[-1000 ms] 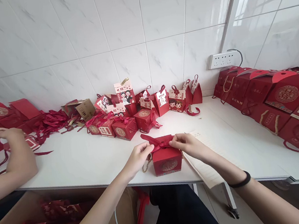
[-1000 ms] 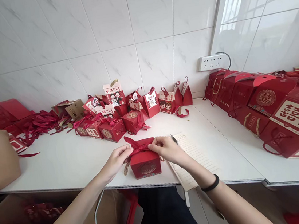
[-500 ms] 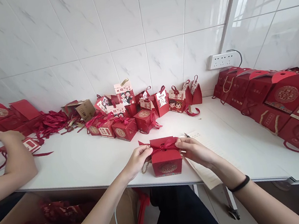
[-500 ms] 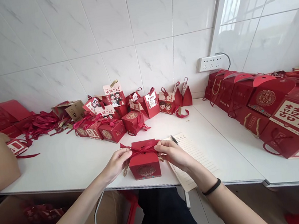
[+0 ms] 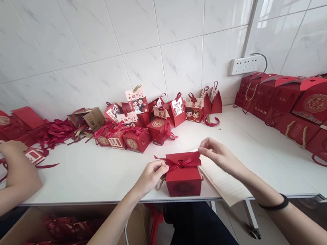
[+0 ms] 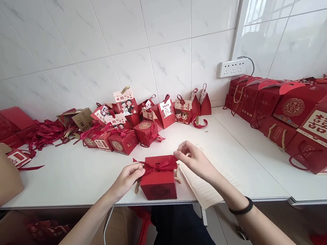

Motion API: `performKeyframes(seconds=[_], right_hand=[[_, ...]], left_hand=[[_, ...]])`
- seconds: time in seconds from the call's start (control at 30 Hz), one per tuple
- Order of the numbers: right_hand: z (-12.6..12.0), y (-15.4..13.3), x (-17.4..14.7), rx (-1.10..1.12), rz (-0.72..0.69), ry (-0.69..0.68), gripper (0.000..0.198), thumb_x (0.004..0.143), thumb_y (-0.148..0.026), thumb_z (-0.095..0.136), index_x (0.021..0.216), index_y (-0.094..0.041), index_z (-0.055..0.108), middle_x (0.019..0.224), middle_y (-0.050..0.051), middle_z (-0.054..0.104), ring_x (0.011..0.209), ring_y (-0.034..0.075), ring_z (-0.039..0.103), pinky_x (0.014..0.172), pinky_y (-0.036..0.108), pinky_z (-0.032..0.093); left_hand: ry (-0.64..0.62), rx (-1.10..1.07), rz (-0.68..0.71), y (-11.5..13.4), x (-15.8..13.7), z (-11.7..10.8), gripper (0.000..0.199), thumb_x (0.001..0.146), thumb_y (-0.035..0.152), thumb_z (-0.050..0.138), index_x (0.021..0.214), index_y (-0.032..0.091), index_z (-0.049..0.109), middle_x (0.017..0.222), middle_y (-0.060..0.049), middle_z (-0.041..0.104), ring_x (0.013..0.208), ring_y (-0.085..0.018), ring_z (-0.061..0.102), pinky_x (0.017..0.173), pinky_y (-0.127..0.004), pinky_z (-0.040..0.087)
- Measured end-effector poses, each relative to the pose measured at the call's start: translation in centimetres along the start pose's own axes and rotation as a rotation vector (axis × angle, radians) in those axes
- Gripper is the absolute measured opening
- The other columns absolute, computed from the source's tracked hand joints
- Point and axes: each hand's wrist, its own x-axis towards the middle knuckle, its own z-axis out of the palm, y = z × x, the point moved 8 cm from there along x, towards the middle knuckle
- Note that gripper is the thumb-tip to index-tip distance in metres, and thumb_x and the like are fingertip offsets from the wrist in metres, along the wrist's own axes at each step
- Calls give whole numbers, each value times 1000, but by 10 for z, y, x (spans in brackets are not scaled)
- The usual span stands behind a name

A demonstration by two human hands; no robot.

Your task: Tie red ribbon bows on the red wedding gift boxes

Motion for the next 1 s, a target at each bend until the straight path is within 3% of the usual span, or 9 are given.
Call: performKeyframes(seconds=[0.07, 0.17, 0.27, 0.4, 0.57, 0.73, 1.0], right_hand=[[2, -30, 7, -201, -137, 24, 23, 81, -41, 53, 80, -19, 55, 86, 5, 55, 82, 18, 52, 75, 29, 40], [40, -59, 22, -435, -260, -202, 18, 81, -36, 59, 82, -18, 63, 92, 7, 57, 86, 19, 54, 76, 29, 41], [72, -61, 36, -588, -268, -398, 10, 76, -27, 65, 76, -16, 66, 81, 7, 60, 75, 18, 55, 66, 26, 40], [84, -48, 48, -473, -223, -508, 9, 76, -14, 58, 71, -16, 65, 66, 1, 62, 61, 13, 54, 58, 22, 39], [75, -31, 56, -303, -140, -459, 9, 75, -14, 56, 71, -15, 65, 66, -1, 63, 62, 12, 56, 59, 21, 40], [73, -23, 59, -272, -117, -439, 10, 74, -12, 56, 72, -14, 65, 64, -2, 62, 60, 11, 54, 58, 20, 39], [76, -20, 70, -290, -71, -311, 8, 76, -14, 59, 69, -15, 61, 67, 0, 62, 64, 12, 56, 60, 22, 40]], left_hand=[[10, 72, 14, 5, -2, -1, 31, 78, 39, 50, 59, 20, 35, 47, 8, 33, 39, -7, 34, 42, -21, 24], [83, 150, 50, 12, -4, -5, 24, 78, 34, 51, 64, 20, 37, 52, 7, 37, 44, -8, 39, 46, -21, 29], [182, 258, 102, 21, -9, -9, 16, 76, 27, 51, 68, 20, 40, 61, 5, 45, 56, -11, 46, 55, -22, 37], [268, 484, 253, 43, -19, -7, 3, 75, 19, 49, 78, 19, 50, 77, -1, 54, 74, -15, 53, 71, -28, 44], [175, 666, 419, 62, -17, 14, 29, 74, 7, 45, 93, 19, 63, 91, -5, 62, 91, -20, 54, 84, -34, 46], [177, 665, 388, 62, -8, 21, 21, 83, 18, 48, 88, 19, 68, 90, -5, 64, 92, -21, 55, 85, -35, 46], [162, 614, 339, 59, -6, 22, 17, 81, 16, 51, 80, 21, 67, 86, -4, 65, 92, -21, 55, 84, -35, 45]])
